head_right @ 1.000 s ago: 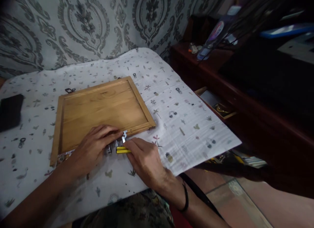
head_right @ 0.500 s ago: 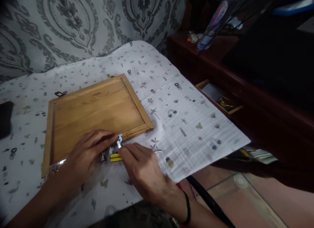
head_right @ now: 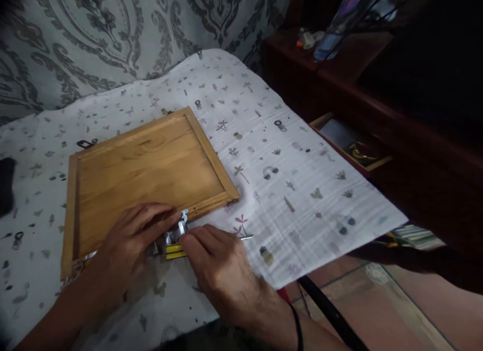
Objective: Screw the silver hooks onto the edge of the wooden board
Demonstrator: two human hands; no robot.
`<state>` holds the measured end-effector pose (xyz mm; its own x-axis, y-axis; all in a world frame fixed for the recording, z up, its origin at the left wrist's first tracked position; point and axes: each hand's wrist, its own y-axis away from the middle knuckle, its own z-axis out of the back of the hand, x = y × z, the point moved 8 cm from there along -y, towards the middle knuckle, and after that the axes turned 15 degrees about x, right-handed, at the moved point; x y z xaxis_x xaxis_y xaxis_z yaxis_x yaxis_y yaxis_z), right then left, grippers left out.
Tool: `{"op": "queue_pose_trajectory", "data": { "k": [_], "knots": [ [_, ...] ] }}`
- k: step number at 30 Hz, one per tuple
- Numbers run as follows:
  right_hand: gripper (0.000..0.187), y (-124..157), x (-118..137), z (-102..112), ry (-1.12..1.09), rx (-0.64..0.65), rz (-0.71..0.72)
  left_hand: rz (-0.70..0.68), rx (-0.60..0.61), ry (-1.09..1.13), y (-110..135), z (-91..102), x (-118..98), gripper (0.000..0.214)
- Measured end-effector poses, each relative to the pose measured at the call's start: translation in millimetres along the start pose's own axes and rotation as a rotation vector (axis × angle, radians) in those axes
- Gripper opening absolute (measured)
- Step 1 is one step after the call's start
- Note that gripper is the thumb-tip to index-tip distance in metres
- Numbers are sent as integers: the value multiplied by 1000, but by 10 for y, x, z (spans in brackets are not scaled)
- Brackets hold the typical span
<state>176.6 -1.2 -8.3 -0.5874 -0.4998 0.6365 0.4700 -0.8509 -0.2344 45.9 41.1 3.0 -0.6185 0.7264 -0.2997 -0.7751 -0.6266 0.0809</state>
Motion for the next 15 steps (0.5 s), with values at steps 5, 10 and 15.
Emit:
{"op": "queue_pose_trajectory", "data": {
  "k": [5, 10, 15],
  "knots": [
    [28, 44, 21, 98, -4, -51, 2, 2, 10, -21, 13, -21, -20, 56],
    [16, 102, 32, 580, -179, -293, -110, -9, 34, 36, 28, -10, -24, 67],
    [43, -146, -102, 963, -759, -572, -60, -21, 17, -8, 7, -7, -33, 56]
  ]
}}
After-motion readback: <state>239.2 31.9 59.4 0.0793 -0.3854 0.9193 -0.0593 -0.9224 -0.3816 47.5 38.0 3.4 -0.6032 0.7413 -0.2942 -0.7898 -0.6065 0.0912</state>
